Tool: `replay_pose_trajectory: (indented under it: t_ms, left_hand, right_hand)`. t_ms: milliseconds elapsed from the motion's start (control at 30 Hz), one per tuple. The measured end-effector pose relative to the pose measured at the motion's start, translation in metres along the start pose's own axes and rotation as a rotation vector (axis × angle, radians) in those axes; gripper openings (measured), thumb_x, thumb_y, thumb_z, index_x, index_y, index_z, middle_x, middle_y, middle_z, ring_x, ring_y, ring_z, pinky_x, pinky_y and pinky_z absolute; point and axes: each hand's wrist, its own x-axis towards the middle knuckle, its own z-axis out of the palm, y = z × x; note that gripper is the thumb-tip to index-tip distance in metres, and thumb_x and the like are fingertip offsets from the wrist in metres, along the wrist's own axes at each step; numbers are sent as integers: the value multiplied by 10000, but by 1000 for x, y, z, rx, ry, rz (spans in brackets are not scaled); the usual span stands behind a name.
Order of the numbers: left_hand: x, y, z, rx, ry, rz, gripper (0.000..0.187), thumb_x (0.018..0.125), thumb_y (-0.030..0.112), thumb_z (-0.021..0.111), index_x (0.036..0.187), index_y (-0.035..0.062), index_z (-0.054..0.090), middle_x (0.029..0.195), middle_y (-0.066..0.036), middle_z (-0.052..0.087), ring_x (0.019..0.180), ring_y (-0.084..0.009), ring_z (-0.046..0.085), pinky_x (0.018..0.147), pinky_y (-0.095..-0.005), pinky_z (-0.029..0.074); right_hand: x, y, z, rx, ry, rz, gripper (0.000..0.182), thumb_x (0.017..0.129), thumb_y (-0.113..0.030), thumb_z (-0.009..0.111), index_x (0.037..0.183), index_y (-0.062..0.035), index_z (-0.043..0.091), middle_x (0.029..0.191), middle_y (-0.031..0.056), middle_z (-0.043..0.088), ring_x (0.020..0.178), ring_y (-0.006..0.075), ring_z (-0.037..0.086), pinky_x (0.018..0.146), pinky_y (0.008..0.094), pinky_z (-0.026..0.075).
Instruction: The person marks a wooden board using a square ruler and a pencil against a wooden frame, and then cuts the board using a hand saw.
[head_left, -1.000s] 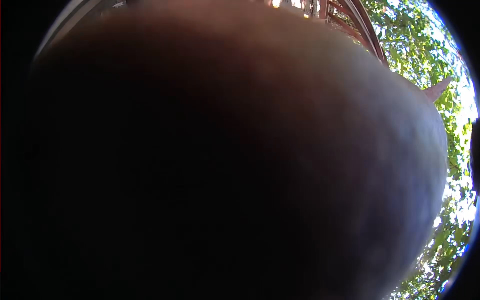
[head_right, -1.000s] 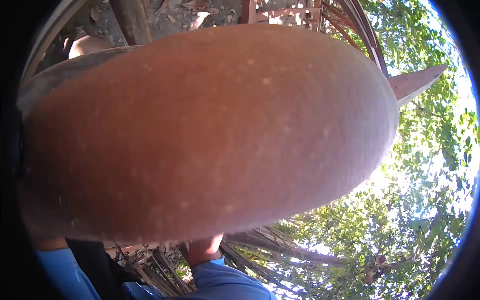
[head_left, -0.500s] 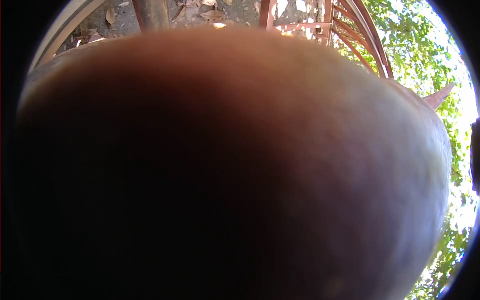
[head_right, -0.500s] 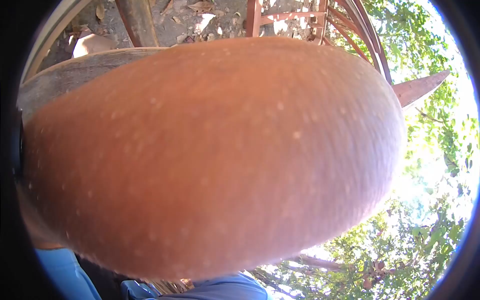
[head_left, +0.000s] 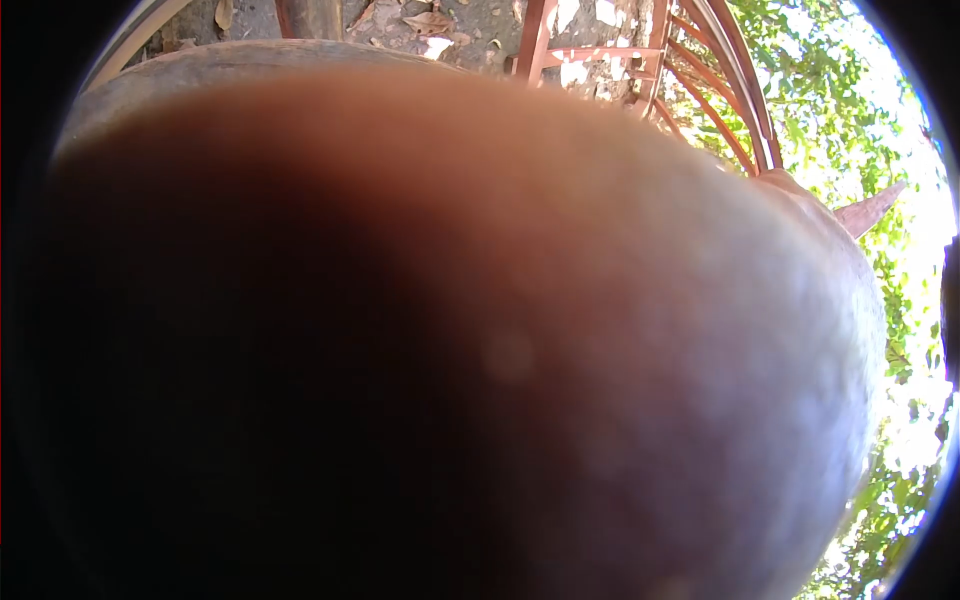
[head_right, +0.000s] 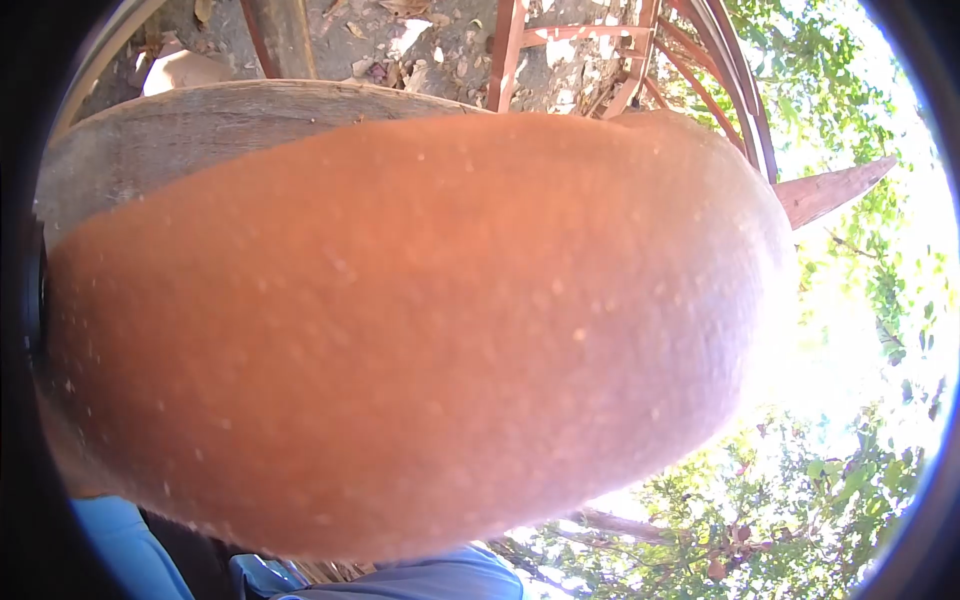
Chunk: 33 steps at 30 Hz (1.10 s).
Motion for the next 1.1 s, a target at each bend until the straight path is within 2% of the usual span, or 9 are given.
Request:
replay_pose_trajectory:
  t_ms: [200,833,867,900,1000,1033,1067,1100]
  left_hand:
    - [1,0,-2,-5,13,4,196,760,65,675,928,3,753,915,-172,735,839,-330,720,721,-455,558]
    - [2,2,-13,15,17,-8,207,758,51,672,939,-7,755,926,-176,736,841,-331,723,719,-455,560]
    - [3,5,-15,22,16,-6,208,758,50,672,939,-8,755,927,-176,737,841,-331,723,719,-455,560]
    - [4,5,-15,26,15,-14,208,758,50,672,940,-8,755,927,-176,737,841,-331,723,718,-455,560]
    - [10,17,-14,64,7,-34,210,757,48,672,941,-10,755,929,-177,737,841,-331,723,718,-455,561]
    - [12,19,-12,96,9,-44,193,781,80,664,936,2,748,907,-172,730,838,-330,719,725,-453,556]
    - [13,21,-10,128,10,-53,181,806,113,655,930,14,742,885,-167,723,835,-329,715,732,-451,551]
    - [13,20,-8,160,12,-62,176,830,146,647,925,26,735,862,-163,715,833,-329,710,740,-449,547]
  right_hand:
    - [-25,-7,-8,-19,17,-39,304,999,-147,565,1287,-134,467,711,-8,493,526,74,456,436,213,390]
    - [-25,-22,-4,31,6,-112,247,1015,-130,533,1258,-132,487,696,-14,482,517,71,449,430,209,382]
    - [-27,-29,21,29,2,-122,245,1016,-129,531,1257,-132,488,695,-14,482,517,70,448,429,209,382]
    - [-29,-25,0,39,-10,-138,242,1017,-128,530,1255,-132,489,694,-14,481,516,70,448,429,209,381]
    - [-30,-33,-15,-100,-12,-166,306,1017,-268,594,1280,-120,542,713,-13,530,547,66,457,424,216,356]
    - [-29,-36,-12,-62,-1,-125,330,1020,-272,595,1310,-135,520,704,-17,513,541,67,444,419,221,340]
    - [-29,-39,-7,-22,64,-99,293,1007,-68,558,1292,-106,499,698,-7,508,565,74,490,440,215,383]
    - [-31,-43,-4,-41,22,-90,288,1003,-72,575,1283,-97,515,708,-5,518,570,72,490,451,214,382]
